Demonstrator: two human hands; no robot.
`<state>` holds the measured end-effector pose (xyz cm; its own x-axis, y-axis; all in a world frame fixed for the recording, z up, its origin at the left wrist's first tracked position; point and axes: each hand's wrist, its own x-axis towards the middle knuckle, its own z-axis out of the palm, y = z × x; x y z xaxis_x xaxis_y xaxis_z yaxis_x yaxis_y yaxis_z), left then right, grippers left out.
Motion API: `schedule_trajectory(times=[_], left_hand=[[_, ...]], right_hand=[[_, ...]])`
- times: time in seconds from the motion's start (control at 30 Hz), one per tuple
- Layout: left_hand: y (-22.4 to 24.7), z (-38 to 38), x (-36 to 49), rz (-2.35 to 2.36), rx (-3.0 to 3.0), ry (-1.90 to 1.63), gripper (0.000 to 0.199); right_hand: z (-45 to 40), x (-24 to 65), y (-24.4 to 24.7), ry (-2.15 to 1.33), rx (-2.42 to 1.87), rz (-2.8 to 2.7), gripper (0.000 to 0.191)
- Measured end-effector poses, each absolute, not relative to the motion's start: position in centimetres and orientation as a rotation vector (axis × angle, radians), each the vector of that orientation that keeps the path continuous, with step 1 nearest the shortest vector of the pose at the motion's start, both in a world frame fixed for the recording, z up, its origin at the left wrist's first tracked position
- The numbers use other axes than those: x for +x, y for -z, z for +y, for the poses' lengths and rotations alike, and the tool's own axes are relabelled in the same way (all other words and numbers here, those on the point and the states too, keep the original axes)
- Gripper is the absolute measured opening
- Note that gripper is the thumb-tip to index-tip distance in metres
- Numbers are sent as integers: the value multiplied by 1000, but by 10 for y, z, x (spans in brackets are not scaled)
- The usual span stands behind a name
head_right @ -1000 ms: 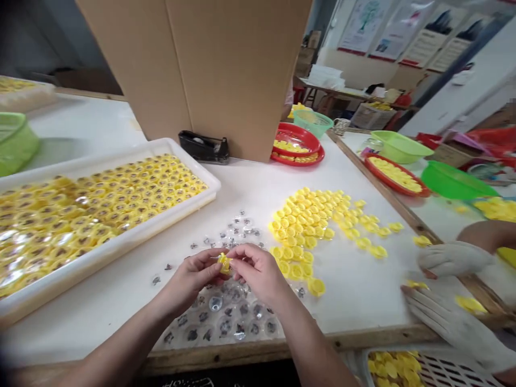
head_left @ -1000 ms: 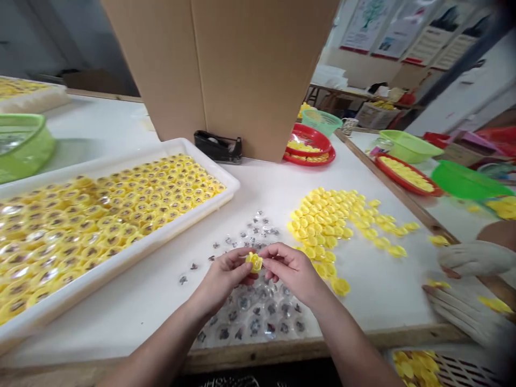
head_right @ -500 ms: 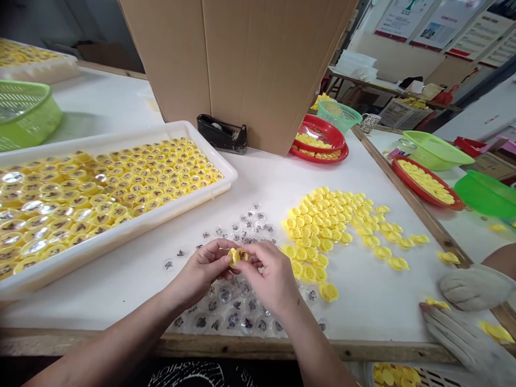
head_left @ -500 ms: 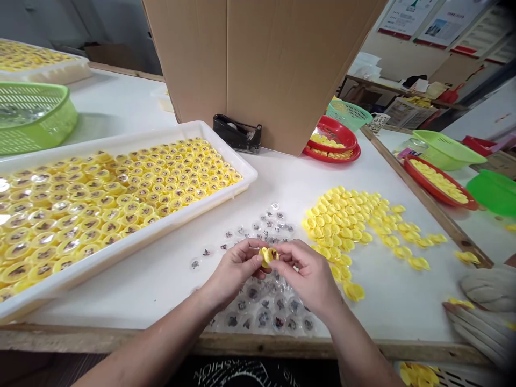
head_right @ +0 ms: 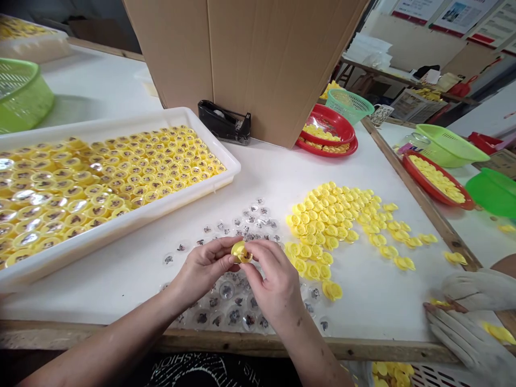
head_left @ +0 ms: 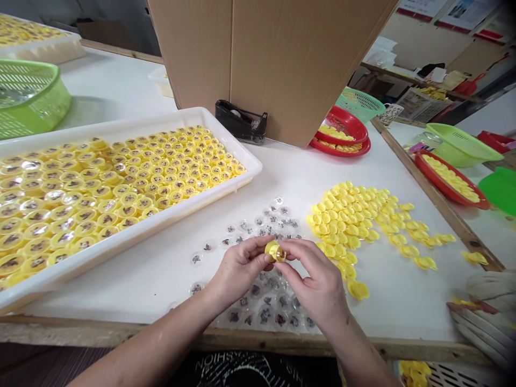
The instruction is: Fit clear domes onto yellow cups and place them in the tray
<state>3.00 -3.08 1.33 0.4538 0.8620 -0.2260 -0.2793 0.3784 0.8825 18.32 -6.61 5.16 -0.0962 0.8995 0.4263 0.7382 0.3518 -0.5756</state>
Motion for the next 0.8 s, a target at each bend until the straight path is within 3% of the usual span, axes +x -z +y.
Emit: schedule_trajectory(times=[0.5, 0.8], left_hand=[[-19, -28, 28, 760, 816, -769, 37], [-19, -27, 29, 792, 871, -800, 33]], right_hand=[[-61, 186, -53, -367, -1402, -1881, 27], [-64, 188, -40, -618, -1474, -1619, 33]])
